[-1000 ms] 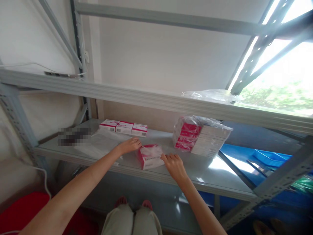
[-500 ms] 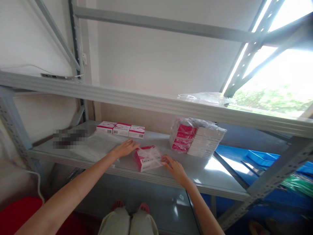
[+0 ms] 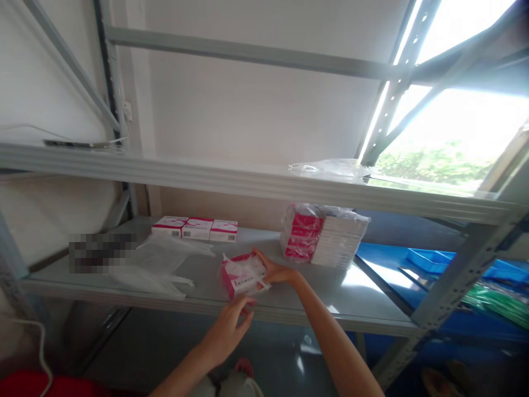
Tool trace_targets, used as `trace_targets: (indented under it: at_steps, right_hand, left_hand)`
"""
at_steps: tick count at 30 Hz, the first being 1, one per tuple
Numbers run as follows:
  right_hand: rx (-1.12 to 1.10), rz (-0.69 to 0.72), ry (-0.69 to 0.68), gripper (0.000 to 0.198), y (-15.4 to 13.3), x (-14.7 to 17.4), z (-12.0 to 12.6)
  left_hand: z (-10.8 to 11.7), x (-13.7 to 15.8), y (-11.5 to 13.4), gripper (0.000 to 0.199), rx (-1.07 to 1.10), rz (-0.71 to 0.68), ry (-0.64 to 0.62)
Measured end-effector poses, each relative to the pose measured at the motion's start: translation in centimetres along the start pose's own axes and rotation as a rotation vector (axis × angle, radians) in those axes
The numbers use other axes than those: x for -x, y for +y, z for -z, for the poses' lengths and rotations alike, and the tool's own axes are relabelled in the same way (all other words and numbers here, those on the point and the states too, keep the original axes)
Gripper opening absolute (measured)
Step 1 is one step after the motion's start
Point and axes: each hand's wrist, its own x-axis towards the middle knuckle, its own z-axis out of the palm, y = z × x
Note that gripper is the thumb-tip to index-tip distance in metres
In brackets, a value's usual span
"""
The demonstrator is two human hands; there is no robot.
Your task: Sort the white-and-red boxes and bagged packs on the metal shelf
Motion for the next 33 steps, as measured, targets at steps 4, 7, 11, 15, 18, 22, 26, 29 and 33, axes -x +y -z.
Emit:
trace_targets:
  at_steps: [4, 7, 11, 15, 18, 22, 26, 29, 33]
  right_hand:
    - [0.136, -0.05, 0.113, 0.113, 1.2, 2.0, -0.9]
    - [0.172, -0.063, 0.225, 0.112, 3.0, 5.0, -1.8]
    - [0.266, -0.142, 0.38, 0.114, 3.8, 6.0, -3.9]
    - [0.236, -0.163, 0.339, 0.095, 2.1, 3.9, -5.7]
    - [0.243, -0.157, 0.393, 0.074, 0.7, 3.0, -6.7]
    - [0.271, -0.207, 0.479, 0.07, 0.3, 3.8, -8.2]
    - [0.274, -0.168, 0.622, 0.077, 0.4, 5.2, -10.0]
    - [0.265, -0.043, 0.746, 0.077, -0.8, 6.3, -9.7]
    - [0.359, 0.067, 0.814, 0.077, -4.2, 7.4, -5.0]
  left_hand:
    - [1.0, -2.3, -3.4, 0.033, -0.037, 0.038, 0.105]
    - [1.1, -2.3, -6.4, 0.031, -0.19, 0.053, 0.248]
    - [-1.0, -1.5, -8.0, 0.039, -0.559, 0.085, 0.345]
    - [-2.5, -2.2, -7.7, 0.053, -0.633, 0.125, 0.266]
    - [-2.9, -3.0, -8.2, 0.059, -0.578, 0.082, 0.317]
    - [-3.7, -3.2, -9.3, 0.039, -0.485, 0.006, 0.5]
    - [-3.8, -3.0, -8.9, 0.035, -0.321, -0.011, 0.582]
    - [-3.2, -3.3, -7.1, 0.034, -0.213, -0.076, 0.612]
    - [-1.8, -5.9, -2.6, 0.035, -0.157, -0.181, 0.629]
